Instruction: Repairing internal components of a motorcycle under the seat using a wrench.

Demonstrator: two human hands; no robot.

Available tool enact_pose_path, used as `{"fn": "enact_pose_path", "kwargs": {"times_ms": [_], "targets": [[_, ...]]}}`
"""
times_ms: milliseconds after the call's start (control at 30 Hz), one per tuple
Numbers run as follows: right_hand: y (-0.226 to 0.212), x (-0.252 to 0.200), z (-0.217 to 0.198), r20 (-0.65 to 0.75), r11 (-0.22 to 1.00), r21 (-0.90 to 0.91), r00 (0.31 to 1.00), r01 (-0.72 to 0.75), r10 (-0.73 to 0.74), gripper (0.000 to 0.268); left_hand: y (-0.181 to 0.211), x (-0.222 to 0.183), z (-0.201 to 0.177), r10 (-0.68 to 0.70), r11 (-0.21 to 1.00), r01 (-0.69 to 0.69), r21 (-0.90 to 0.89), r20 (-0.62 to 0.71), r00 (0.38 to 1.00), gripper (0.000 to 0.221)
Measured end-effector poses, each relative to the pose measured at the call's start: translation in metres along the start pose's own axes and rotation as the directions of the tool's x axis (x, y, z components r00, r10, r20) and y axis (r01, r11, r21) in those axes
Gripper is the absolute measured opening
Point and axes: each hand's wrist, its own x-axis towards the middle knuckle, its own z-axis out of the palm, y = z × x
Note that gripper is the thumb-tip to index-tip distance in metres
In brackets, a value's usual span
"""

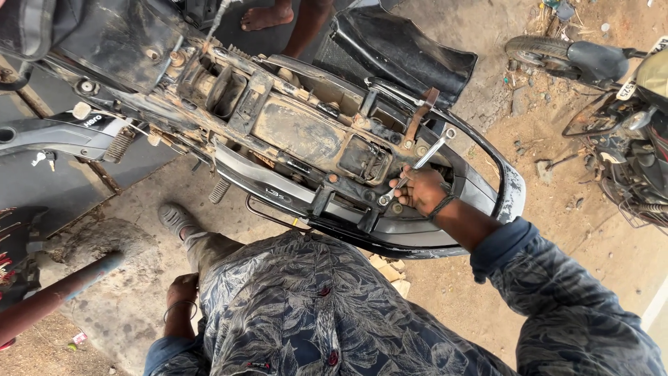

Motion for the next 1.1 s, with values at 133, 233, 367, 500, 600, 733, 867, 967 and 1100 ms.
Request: {"fn": "enact_pose_path", "kwargs": {"times_ms": [133,233,367,500,600,733,867,967,1100], "targets": [[0.014,0.004,-0.012,0.157,0.979,0.198,0.985,0.035,-0.067,0.024,0.002,0.013,0.006,0.182,0.941,-0.169,0.291,-0.016,0.983,0.048],[-0.004,-0.015,-0.004,0.035,0.976,0.189,0.992,0.109,-0.117,0.019,0.016,0.017,0.003,0.096,0.963,-0.075,0.259,-0.071,0.993,0.049],[-0.031,-0.044,0.024,0.157,0.816,-0.459,0.936,0.352,-0.316,0.028,0.028,0.027,0.002,0.177,0.946,-0.177,0.271,0.024,0.984,0.046],[-0.042,-0.044,0.066,0.491,0.146,-0.842,0.850,0.519,-0.192,0.035,0.044,0.018,0.000,0.140,0.970,-0.139,0.199,0.012,0.990,0.044],[-0.041,-0.034,0.081,0.668,-0.017,-0.742,0.737,0.670,-0.102,0.031,0.041,0.014,0.000,0.177,0.962,-0.171,0.211,-0.010,0.984,0.044],[-0.036,-0.025,0.097,0.742,-0.179,-0.662,0.671,0.728,-0.016,0.040,0.025,0.006,0.000,0.067,0.995,-0.065,0.082,-0.022,0.998,0.043],[-0.028,-0.027,0.099,0.749,-0.279,-0.625,0.661,0.729,0.046,0.040,-0.002,0.010,0.007,0.098,0.977,-0.093,0.194,-0.016,0.995,0.044],[-0.029,-0.014,0.090,0.752,-0.291,-0.620,0.658,0.729,0.044,0.042,-0.005,0.012,0.011,0.136,0.944,-0.128,0.303,-0.005,0.991,0.047],[-0.023,0.025,0.041,0.527,0.789,-0.416,0.827,0.452,-0.196,0.033,-0.002,0.013,0.006,0.193,0.916,-0.193,0.351,0.037,0.981,0.050]]}}
